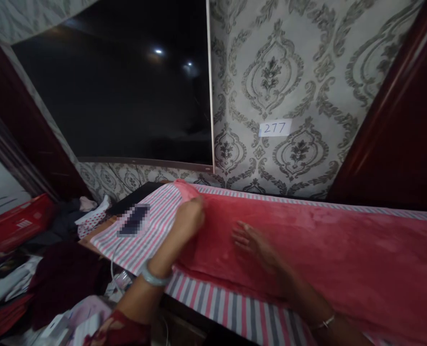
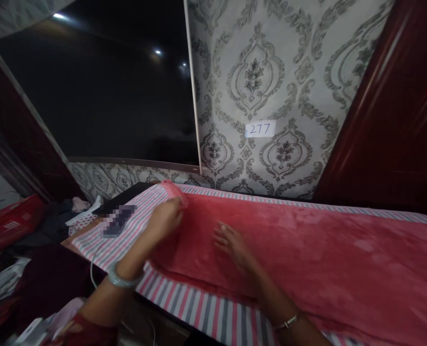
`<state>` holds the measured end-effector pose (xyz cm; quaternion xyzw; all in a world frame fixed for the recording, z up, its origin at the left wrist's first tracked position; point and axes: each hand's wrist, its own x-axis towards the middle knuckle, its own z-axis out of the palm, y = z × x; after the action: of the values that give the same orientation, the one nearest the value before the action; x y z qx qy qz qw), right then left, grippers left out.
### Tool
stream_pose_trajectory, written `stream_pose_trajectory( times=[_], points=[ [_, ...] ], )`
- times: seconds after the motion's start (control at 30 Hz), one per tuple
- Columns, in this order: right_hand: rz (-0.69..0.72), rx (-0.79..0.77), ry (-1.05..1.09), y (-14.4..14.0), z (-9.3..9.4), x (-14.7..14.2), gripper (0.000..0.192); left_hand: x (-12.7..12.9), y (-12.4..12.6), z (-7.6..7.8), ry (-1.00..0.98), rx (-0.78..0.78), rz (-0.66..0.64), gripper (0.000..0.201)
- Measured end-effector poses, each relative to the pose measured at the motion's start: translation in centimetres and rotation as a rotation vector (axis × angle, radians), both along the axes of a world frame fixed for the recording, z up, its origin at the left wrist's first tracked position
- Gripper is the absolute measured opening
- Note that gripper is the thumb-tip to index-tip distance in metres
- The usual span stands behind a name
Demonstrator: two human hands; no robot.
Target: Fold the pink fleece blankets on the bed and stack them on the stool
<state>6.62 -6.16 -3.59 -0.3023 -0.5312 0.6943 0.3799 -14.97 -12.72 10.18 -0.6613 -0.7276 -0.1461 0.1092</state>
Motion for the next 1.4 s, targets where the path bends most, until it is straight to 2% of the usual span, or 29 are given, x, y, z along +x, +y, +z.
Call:
stream_pose_trajectory(
  times=[0.03, 0.1, 0.17, 0.27, 0.37, 0.5, 0.7, 0.8, 0.9, 1.0, 1.07, 1.17, 1.27, 1.4],
  points=[
    [-0.001, -0.072, 0.060, 0.6, 0.2, 0.5, 0.056, 2.6, 0.1, -0.7, 0.046, -0.020, -0.151, 0.034],
    [0.000, -0.161, 0.119, 1.2, 0.2, 1.5, 0.047, 6.9, -0.5, -2.6, 0.062, -0.043, -0.310, 0.036],
    [0.020, -0.215, 0.124, 1.4, -0.1, 2.2, 0.041, 9.5, -1.5, -5.0, 0.061, -0.067, -0.460, 0.033],
    [0.033, -0.261, 0.138, 1.5, -0.3, 2.5, 0.036, 10.5, -2.9, -8.0, 0.055, -0.074, -0.541, 0.033],
    [-0.017, -0.249, 0.153, 2.6, 0.3, 1.9, 0.033, 10.0, -3.6, -9.5, 0.063, -0.058, -0.493, 0.032],
    [-0.167, -0.221, 0.031, 5.5, 1.7, 0.7, 0.047, 9.3, -4.0, -9.9, 0.116, -0.051, -0.428, 0.027],
    [-0.375, -0.047, -0.053, 10.0, 2.9, -2.3, 0.069, 8.5, -3.8, -11.0, 0.055, 0.066, -0.444, 0.028],
    [-0.448, 0.035, -0.080, 11.6, 3.5, -2.8, 0.075, 9.1, -3.2, -11.0, 0.021, 0.116, -0.468, 0.027],
    [-0.518, 0.145, -0.089, 13.1, 4.3, -1.0, 0.071, 11.2, -2.4, -10.1, -0.010, 0.175, -0.524, 0.024],
    [-0.600, 0.223, -0.122, 13.9, 4.4, 2.9, 0.070, 14.6, -1.6, -9.2, -0.028, 0.147, -0.559, 0.025],
    [-0.644, 0.220, -0.170, 13.9, 3.5, 5.7, 0.071, 16.9, -1.1, -9.1, -0.020, 0.051, -0.556, 0.026],
    [-0.678, 0.174, -0.248, 13.6, 1.4, 8.7, 0.072, 19.4, -0.7, -10.0, 0.013, -0.117, -0.515, 0.027],
    [-0.686, 0.161, -0.278, 13.5, -0.2, 9.5, 0.068, 20.1, -0.9, -11.2, 0.012, -0.126, -0.498, 0.030],
    [-0.685, 0.174, -0.262, 14.1, 0.0, 9.0, 0.066, 20.3, -1.2, -11.6, 0.001, -0.044, -0.528, 0.028]
  ],
)
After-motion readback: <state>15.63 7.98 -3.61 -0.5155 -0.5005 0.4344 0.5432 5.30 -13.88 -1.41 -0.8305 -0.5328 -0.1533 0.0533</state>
